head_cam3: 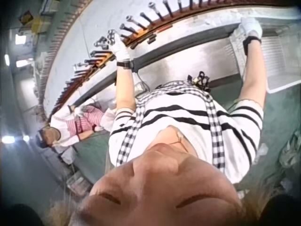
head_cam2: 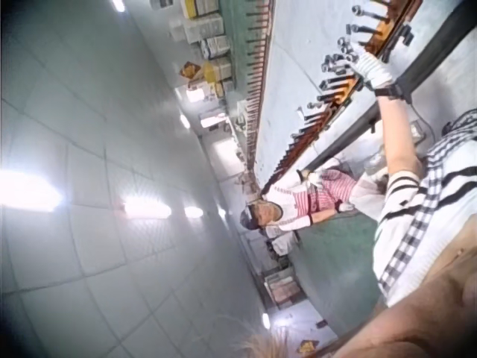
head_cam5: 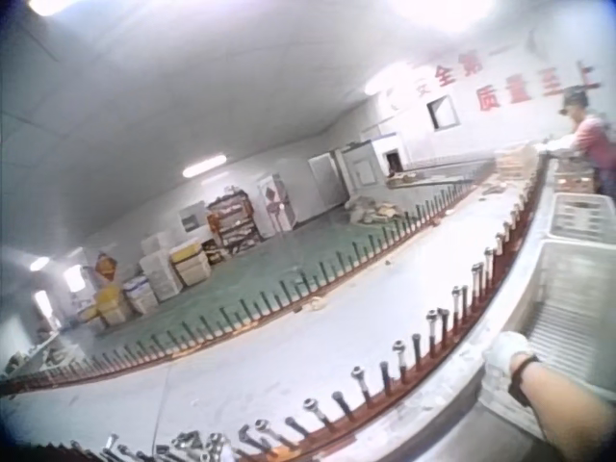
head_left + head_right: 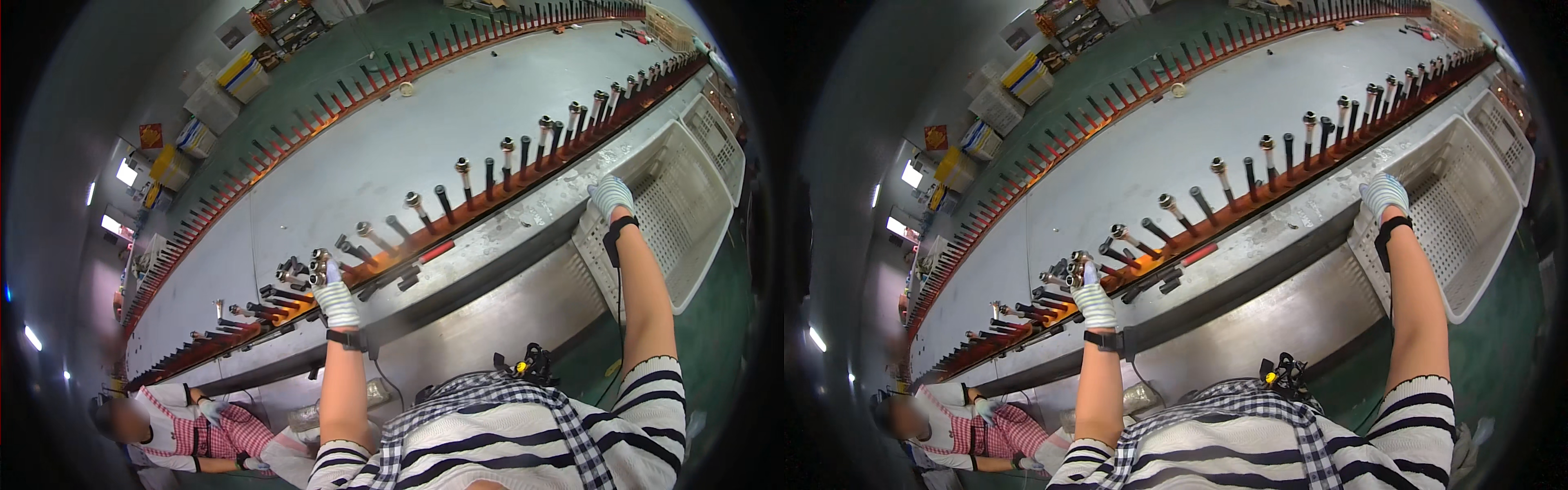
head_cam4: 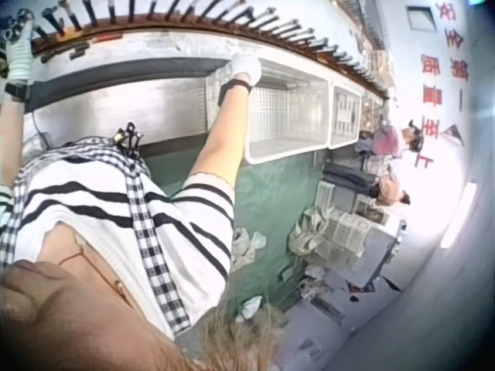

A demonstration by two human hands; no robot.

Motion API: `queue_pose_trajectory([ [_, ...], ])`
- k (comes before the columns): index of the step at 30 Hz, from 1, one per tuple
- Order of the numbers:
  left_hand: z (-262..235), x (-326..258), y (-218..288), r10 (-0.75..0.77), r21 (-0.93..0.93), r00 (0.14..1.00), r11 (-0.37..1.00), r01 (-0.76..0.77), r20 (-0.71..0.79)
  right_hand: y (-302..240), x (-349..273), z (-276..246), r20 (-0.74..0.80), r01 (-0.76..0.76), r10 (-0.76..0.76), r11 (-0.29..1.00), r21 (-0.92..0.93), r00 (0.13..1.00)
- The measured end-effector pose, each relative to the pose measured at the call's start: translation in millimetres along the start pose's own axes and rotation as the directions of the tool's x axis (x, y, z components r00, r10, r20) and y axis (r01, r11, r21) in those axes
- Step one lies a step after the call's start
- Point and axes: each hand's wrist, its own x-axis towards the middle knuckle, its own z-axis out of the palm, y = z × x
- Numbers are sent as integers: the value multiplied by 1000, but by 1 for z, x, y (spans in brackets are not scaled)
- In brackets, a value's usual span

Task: Assembling small metal components onto a rotating circular fixture on a factory table.

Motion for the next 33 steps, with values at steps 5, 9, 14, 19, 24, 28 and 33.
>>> queue_pose_trajectory([
  [5, -7, 29, 18, 42, 45, 943, 999, -29, -329, -1, 0, -4, 7, -27, 27, 999, 20, 1000],
  [9, -8, 23, 96, 298, 123, 954, 947, -297, 4, 2, 0, -3, 21, -34, 34, 999, 31, 999],
  [14, 7, -12, 32, 160, 111, 956, 975, -192, 247, 4, 0, -2, 6, -10, 10, 1000, 8, 1000],
  [19, 33, -13, 16, -6, 170, 939, 984, -55, 344, 1, -7, -10, 9, -23, 22, 999, 24, 1000],
  [24, 24, -2, 25, 84, -517, 977, 855, 30, 194, 4, -3, -8, 18, -35, 34, 998, 57, 999],
  [28, 61, -45, 50, 95, -405, 896, 909, 100, 433, 4, -2, -11, 8, -30, 30, 998, 54, 1000],
  [33, 98, -52, 11, 152, 113, 911, 971, -210, 384, 4, 2, -7, -18, -48, 49, 998, 32, 999],
])
